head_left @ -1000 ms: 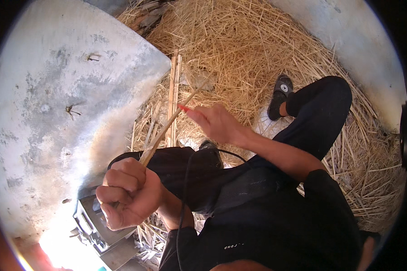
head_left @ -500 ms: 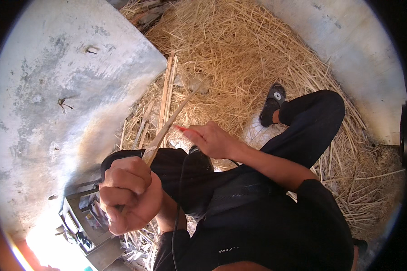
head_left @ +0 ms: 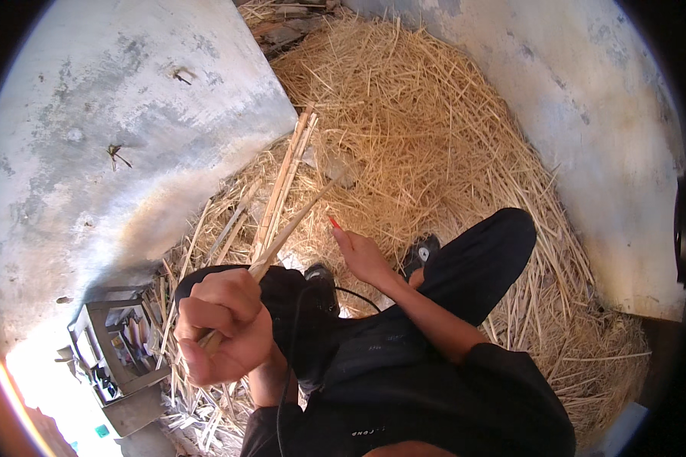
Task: The person is peeling a long wooden stick using a small blade while seated among hay.
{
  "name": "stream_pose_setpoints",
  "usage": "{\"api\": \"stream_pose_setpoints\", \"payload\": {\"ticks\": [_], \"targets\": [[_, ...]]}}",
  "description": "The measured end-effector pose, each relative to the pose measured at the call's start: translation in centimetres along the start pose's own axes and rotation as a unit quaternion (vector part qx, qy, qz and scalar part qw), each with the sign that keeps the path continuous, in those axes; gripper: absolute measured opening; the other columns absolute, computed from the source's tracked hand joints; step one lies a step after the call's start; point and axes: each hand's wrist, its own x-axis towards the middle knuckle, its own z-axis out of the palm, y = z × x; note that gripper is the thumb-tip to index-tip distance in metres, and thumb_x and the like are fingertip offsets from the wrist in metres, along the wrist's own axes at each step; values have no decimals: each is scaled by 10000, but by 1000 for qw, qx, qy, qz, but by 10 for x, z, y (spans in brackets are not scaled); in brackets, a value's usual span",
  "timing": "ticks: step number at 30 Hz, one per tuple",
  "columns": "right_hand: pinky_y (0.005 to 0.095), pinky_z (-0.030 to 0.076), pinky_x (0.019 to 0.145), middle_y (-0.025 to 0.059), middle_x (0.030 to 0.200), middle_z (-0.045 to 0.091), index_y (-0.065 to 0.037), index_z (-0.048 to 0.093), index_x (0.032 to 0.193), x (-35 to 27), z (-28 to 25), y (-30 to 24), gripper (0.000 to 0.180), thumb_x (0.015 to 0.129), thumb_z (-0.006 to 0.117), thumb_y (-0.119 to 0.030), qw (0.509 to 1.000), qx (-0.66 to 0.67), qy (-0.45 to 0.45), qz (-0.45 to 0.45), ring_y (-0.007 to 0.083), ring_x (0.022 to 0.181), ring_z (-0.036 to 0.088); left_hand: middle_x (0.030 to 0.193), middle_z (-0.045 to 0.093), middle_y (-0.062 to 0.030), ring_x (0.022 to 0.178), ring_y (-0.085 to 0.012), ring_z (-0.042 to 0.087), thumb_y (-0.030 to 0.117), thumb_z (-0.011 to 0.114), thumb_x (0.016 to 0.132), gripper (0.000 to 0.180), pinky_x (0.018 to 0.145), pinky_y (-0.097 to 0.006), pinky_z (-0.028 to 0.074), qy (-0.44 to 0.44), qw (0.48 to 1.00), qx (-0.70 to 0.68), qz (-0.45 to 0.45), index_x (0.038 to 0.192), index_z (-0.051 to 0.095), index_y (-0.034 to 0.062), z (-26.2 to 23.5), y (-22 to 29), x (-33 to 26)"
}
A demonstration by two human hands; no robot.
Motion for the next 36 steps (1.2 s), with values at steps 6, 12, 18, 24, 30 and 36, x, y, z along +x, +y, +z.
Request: {"api": "stream_pose_setpoints", "payload": {"ticks": [6, 12, 18, 24, 30, 36], "targets": [[361, 368, 525, 82, 584, 440, -2, 479, 869, -8, -21, -64, 359, 957, 378, -336, 990, 128, -26, -55, 202, 527, 439, 408, 291, -34, 358, -103, 180, 436, 369, 868, 460, 364, -280, 148, 43, 999, -22, -5, 583, 345, 76, -14, -7, 30], [341, 352, 509, 71, 553, 415, -6, 491, 841, 32, -6, -3, 355, 956, 379, -323, 990, -139, -7, 18, 146, 503, 425, 435, 292, -46, 391, -100, 162, 488, 390, 842, 496, 400, -288, 118, 23, 992, -66, -106, 593, 350, 61, -13, -18, 62], [391, 360, 536, 77, 576, 444, -3, 507, 812, 10, -7, -78, 409, 951, 377, -365, 984, 172, 43, -13, 197, 552, 472, 427, 344, -71, 352, -120, 255, 431, 403, 852, 474, 360, -277, 177, 3, 998, -52, -31, 579, 370, 44, -29, -11, 46], [356, 385, 567, 78, 591, 453, 3, 506, 776, 20, 20, 0, 415, 946, 384, -356, 994, -58, -21, 91, 191, 569, 474, 411, 305, -54, 368, -115, 201, 365, 389, 846, 403, 376, -284, 155, 68, 996, -39, -37, 569, 359, 73, -32, 3, 35], [454, 398, 578, 204, 632, 527, 43, 549, 887, 24, -10, -70, 424, 944, 348, -325, 998, 29, 21, -44, 380, 608, 547, 420, 256, -25, 399, -101, 131, 352, 341, 861, 374, 391, -280, 145, 78, 996, 16, -24, 580, 308, 107, -23, 0, 32], [445, 397, 580, 232, 669, 553, 28, 552, 833, 69, 19, 19, 421, 931, 378, -343, 995, -81, 54, 38, 382, 621, 541, 382, 277, -37, 357, -99, 150, 375, 328, 880, 417, 369, -280, 139, 156, 988, -18, 15, 572, 330, 94, -17, -7, 38]]}}
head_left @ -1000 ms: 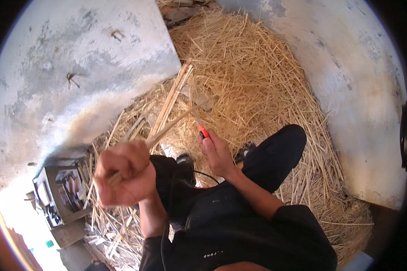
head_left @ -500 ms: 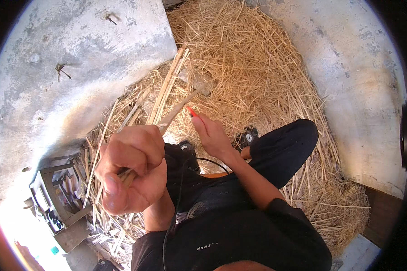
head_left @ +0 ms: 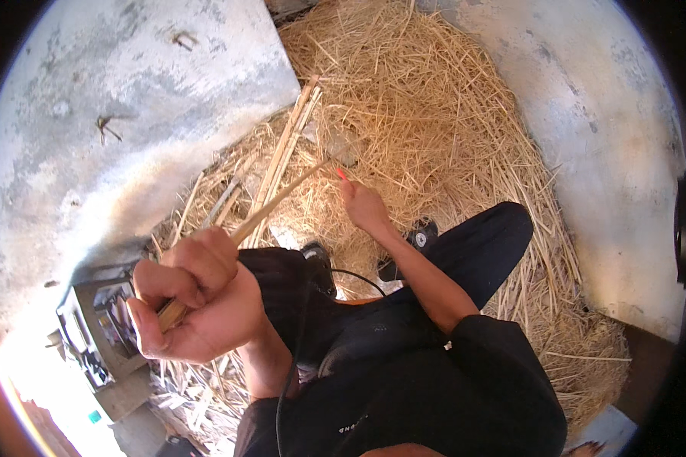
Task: The person is peeling a long wooden stick using a small blade while seated among hay.
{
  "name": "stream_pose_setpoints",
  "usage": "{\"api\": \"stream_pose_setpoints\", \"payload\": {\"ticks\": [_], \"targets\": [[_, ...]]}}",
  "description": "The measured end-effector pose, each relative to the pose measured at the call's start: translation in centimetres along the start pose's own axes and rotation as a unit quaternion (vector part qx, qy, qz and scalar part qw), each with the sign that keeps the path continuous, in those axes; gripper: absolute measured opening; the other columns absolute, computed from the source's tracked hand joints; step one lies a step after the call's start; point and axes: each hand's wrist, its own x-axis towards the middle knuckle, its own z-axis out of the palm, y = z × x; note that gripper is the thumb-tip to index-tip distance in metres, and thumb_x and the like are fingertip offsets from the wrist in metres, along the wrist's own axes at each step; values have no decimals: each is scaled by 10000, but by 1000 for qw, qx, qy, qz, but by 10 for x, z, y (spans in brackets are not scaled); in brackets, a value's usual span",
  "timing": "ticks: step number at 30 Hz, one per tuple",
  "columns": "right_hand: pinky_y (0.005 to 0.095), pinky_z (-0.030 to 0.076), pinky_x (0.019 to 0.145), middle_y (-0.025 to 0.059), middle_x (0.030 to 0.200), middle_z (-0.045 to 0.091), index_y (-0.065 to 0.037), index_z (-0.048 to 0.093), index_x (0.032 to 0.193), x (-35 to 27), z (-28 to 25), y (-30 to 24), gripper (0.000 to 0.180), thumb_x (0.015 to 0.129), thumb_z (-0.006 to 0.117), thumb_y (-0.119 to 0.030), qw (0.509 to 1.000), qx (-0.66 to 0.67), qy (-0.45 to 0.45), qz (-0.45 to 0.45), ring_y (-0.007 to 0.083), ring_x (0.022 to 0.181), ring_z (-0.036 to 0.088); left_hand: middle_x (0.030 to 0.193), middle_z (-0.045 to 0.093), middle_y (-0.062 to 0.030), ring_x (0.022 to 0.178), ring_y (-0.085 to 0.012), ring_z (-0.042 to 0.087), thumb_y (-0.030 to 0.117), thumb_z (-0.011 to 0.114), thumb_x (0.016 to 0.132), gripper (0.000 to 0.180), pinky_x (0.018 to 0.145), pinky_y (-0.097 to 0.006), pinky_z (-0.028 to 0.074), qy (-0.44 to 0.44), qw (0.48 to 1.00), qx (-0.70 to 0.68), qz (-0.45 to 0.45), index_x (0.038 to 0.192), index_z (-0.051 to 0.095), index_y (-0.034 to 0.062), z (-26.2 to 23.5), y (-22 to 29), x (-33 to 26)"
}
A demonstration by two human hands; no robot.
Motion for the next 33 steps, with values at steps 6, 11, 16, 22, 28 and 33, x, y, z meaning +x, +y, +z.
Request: {"api": "stream_pose_setpoints", "payload": {"ticks": [6, 11, 16, 22, 28, 33], "targets": [[414, 380, 510, 212, 588, 486, 16, 532, 793, -34, -47, -76, 381, 928, 399, -315, 987, 98, -34, -122, 364, 543, 519, 367, 272, -25, 321, -95, 157, 356, 348, 873, 407, 334, -259, 147, -72, 997, 31, -13, 554, 324, 105, 0, 1, 0], [401, 365, 468, 185, 534, 450, 15, 520, 792, -29, -29, -54, 309, 917, 439, -256, 989, 59, -48, -127, 341, 476, 496, 363, 290, -26, 302, -98, 197, 353, 356, 869, 409, 311, -252, 169, -134, 987, 83, -20, 545, 328, 105, -6, 4, -3], [414, 381, 464, 203, 550, 481, 3, 540, 827, -47, -44, -90, 296, 920, 435, -258, 984, 50, -92, -144, 369, 477, 506, 361, 289, -18, 293, -89, 183, 325, 373, 853, 383, 310, -248, 164, -62, 996, 70, -5, 538, 318, 113, -25, 8, 7], [441, 393, 494, 219, 558, 503, 8, 544, 835, -47, -28, -51, 310, 920, 436, -270, 995, -45, -49, -77, 407, 514, 508, 357, 317, -31, 273, -103, 241, 280, 424, 849, 389, 291, -242, 192, -142, 988, 68, -8, 525, 352, 76, -10, 9, -3], [470, 402, 498, 237, 596, 529, -5, 563, 795, -52, -64, -93, 332, 910, 447, -293, 991, 27, -67, -108, 411, 544, 535, 356, 318, -24, 273, -103, 238, 298, 436, 866, 424, 292, -239, 195, -141, 987, 71, -14, 514, 355, 74, -2, 4, -10], [465, 404, 485, 218, 553, 497, -9, 542, 748, -34, -32, -19, 296, 897, 475, -257, 996, -70, -52, -3, 384, 528, 541, 355, 327, -25, 269, -107, 251, 325, 431, 877, 449, 288, -236, 215, -152, 986, 60, -22, 513, 365, 72, -2, 5, -10]]}}
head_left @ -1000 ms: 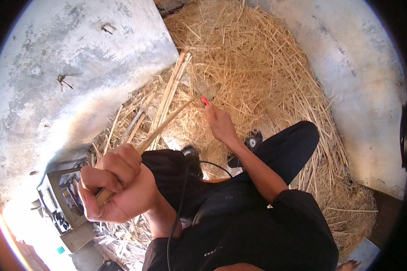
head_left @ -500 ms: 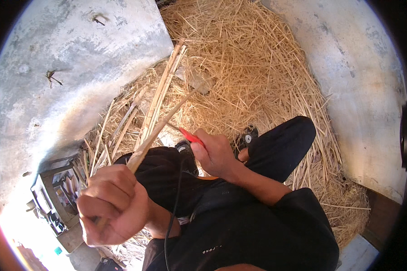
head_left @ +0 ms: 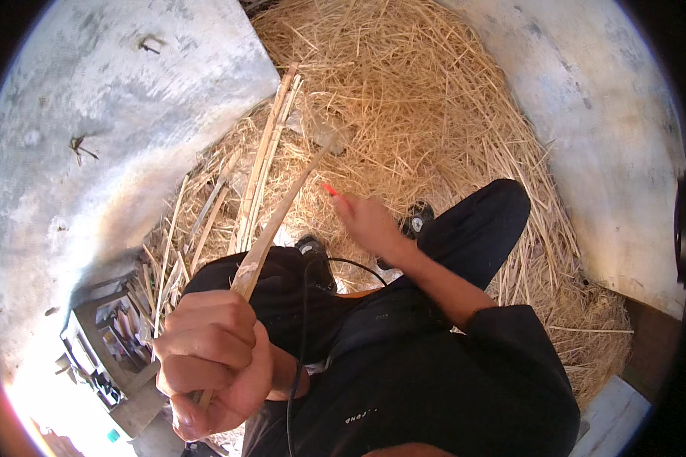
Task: The person is peeling a long wooden stick using a small blade while seated among hay.
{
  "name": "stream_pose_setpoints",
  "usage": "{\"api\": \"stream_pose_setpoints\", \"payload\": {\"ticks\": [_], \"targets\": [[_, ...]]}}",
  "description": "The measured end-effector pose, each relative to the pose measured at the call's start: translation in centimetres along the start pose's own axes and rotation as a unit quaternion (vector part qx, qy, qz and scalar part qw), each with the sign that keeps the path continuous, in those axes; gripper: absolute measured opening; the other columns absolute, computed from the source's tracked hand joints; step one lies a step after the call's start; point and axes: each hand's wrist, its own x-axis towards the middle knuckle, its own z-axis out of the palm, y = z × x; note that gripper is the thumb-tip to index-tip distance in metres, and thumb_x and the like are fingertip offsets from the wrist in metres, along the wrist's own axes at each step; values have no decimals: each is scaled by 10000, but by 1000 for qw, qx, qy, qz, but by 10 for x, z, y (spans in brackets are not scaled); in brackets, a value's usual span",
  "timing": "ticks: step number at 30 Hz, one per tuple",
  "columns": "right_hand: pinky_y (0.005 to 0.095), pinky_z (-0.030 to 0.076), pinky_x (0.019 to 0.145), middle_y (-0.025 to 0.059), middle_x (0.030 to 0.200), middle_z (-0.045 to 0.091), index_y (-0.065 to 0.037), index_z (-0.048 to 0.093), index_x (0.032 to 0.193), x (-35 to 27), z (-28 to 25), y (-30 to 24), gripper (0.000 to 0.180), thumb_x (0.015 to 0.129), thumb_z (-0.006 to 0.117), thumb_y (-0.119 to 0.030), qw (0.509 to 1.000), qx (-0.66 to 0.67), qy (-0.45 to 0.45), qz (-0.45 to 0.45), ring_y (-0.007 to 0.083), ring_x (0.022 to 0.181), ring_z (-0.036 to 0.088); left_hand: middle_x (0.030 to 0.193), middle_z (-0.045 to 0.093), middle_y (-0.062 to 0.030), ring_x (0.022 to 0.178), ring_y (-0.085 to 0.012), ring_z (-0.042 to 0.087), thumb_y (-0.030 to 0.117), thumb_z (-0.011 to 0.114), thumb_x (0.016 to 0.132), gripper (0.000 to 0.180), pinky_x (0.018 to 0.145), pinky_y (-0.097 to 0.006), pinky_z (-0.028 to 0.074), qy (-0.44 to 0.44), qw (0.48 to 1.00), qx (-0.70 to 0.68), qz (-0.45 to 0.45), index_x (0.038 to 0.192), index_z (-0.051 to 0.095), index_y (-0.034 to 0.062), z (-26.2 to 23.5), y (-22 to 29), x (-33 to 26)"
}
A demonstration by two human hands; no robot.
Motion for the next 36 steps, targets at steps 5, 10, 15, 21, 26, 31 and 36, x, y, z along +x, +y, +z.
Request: {"api": "stream_pose_setpoints", "payload": {"ticks": [5, 10, 15, 21, 26, 31, 36], "targets": [[409, 375, 474, 191, 536, 464, 8, 550, 803, -3, -43, -28, 357, 922, 429, -306, 995, 67, 35, -60, 354, 482, 491, 365, 268, -2, 289, -74, 195, 243, 426, 794, 324, 284, -227, 162, 7, 999, 23, 32, 518, 310, 116, 6, -6, -2], [433, 377, 489, 211, 552, 476, 17, 547, 807, -10, -19, -31, 404, 933, 401, -338, 985, 117, 49, -118, 387, 508, 496, 364, 266, 0, 296, -71, 188, 245, 432, 790, 323, 299, -224, 135, -29, 993, 95, 58, 522, 302, 121, 7, -7, -4], [445, 373, 485, 227, 570, 494, 12, 546, 857, 22, -1, 8, 380, 933, 405, -333, 996, 72, 47, -35, 395, 513, 501, 391, 246, 8, 327, -77, 149, 271, 393, 844, 346, 337, -240, 122, 21, 999, 15, 23, 541, 294, 135, 13, -4, -3], [447, 395, 486, 231, 565, 505, 16, 550, 868, 0, 9, -28, 355, 930, 398, -299, 986, 124, 29, -111, 388, 524, 530, 385, 283, -5, 313, -91, 205, 330, 307, 927, 423, 330, -241, 170, 86, 993, 63, 45, 568, 325, 106, 8, -7, -8], [466, 397, 508, 234, 587, 512, 15, 540, 870, 34, 26, 53, 346, 929, 415, -302, 997, -9, -45, 56, 421, 548, 532, 385, 270, -1, 330, -86, 182, 377, 318, 931, 441, 357, -242, 154, 70, 997, 18, 22, 577, 329, 114, -5, 0, -1], [432, 426, 501, 208, 585, 548, 17, 552, 839, 9, -13, -24, 428, 936, 363, -354, 987, 115, 51, -100, 384, 516, 539, 404, 268, 7, 342, -89, 181, 376, 317, 931, 439, 364, -249, 158, 109, 992, 36, 45, 576, 326, 119, -10, -5, -2], [420, 374, 442, 180, 516, 471, 3, 566, 822, 47, 36, 29, 364, 916, 429, -321, 998, 41, -12, 41, 327, 454, 509, 405, 257, 9, 346, -88, 170, 353, 306, 928, 424, 368, -247, 156, 102, 994, 27, 31, 572, 319, 122, -2, -4, 0]]}}
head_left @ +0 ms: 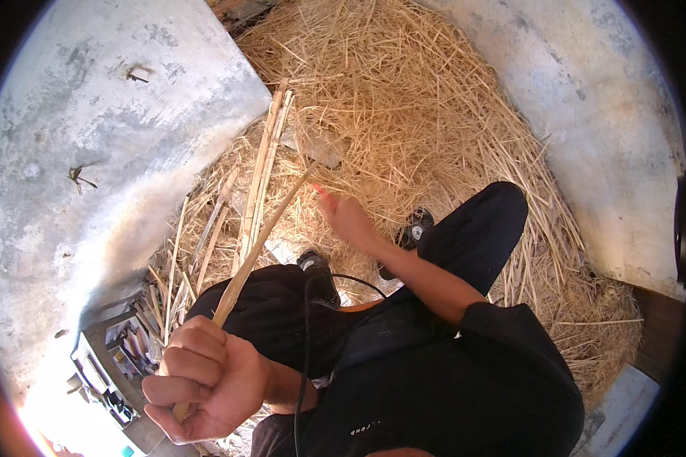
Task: The person is peeling a long wooden stick using a small blade while seated among hay.
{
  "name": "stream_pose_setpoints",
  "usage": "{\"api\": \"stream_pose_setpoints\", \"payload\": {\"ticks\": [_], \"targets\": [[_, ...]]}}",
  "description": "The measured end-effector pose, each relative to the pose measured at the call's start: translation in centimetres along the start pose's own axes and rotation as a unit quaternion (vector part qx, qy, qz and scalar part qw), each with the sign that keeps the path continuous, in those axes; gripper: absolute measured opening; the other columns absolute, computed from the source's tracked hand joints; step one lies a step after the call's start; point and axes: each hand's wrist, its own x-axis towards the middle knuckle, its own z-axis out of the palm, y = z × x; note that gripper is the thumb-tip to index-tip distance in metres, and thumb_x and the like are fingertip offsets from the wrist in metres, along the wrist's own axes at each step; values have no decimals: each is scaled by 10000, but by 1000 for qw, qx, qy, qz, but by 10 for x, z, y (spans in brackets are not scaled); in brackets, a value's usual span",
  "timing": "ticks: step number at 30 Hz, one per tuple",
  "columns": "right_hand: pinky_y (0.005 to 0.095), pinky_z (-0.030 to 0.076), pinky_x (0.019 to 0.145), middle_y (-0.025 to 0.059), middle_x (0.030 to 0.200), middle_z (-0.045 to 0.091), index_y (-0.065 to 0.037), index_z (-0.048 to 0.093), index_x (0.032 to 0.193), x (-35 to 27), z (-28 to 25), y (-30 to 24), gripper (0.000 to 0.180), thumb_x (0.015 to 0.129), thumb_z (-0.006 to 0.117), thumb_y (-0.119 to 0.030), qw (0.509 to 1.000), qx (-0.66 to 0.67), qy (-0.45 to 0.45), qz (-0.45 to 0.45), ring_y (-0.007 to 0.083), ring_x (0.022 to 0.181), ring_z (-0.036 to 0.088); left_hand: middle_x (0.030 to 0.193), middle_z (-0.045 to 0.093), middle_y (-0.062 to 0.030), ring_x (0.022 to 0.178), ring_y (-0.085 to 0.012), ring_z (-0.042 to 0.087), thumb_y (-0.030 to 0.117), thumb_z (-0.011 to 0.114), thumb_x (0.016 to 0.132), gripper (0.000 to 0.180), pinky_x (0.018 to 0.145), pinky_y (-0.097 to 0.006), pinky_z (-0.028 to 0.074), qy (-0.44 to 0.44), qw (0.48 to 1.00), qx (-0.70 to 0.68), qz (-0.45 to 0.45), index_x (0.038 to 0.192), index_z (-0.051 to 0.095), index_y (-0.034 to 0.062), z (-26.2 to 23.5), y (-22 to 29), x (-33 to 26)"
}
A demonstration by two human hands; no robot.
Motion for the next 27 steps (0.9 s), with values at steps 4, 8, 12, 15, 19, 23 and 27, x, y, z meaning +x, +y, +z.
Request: {"api": "stream_pose_setpoints", "payload": {"ticks": [4, 8, 12, 15, 19, 23, 27], "targets": [[426, 380, 451, 191, 518, 470, 4, 561, 828, 15, -8, 26, 357, 916, 425, -314, 999, 2, 22, -25, 336, 457, 508, 447, 157, 24, 400, -83, 104, 251, 344, 869, 363, 397, -259, 121, -11, 998, -56, -7, 542, 219, 155, 1, 1, 2], [461, 428, 522, 215, 570, 521, 6, 535, 814, -36, -43, -62, 401, 932, 372, -341, 974, 75, 6, -212, 376, 554, 555, 440, 173, 24, 388, -81, 119, 259, 346, 879, 367, 388, -255, 130, 54, 998, 17, 28, 546, 234, 151, -6, -3, 0], [464, 460, 554, 221, 609, 547, 3, 555, 876, -2, 5, -1, 412, 934, 359, -355, 992, 16, -13, -121, 392, 613, 579, 439, 179, 26, 382, -80, 131, 270, 349, 887, 375, 381, -253, 133, -16, 1000, -19, 11, 549, 241, 149, -5, -2, -3], [454, 458, 539, 213, 615, 551, -7, 577, 997, 38, -5, 53, 402, 931, 364, -342, 996, -89, 9, -2, 390, 604, 575, 440, 177, 30, 380, -80, 136, 271, 351, 887, 371, 383, -252, 135, -41, 999, 17, 10, 552, 247, 150, -10, 2, -2], [435, 426, 523, 192, 568, 499, -16, 593, 1035, 10, -47, -21, 421, 930, 372, -359, 997, -18, -8, -74, 358, 542, 539, 443, 177, 35, 382, -82, 145, 251, 346, 878, 348, 392, -253, 139, -22, 999, 23, 24, 557, 252, 157, -16, 1, 0], [415, 397, 492, 167, 531, 455, -29, 582, 1115, -38, -40, -59, 451, 933, 363, -379, 942, 69, -28, -329, 316, 478, 501, 442, 183, 37, 376, -80, 150, 219, 355, 848, 299, 389, -253, 132, 48, 998, 38, 29, 568, 267, 162, -29, 3, -2], [401, 371, 487, 179, 543, 459, -28, 602, 920, 0, -16, -5, 409, 933, 379, -370, 998, -51, -28, 7, 302, 484, 466, 432, 215, 36, 352, -83, 174, 248, 380, 845, 304, 358, -249, 155, 30, 999, 11, -8, 572, 281, 160, -38, 6, -12]]}}
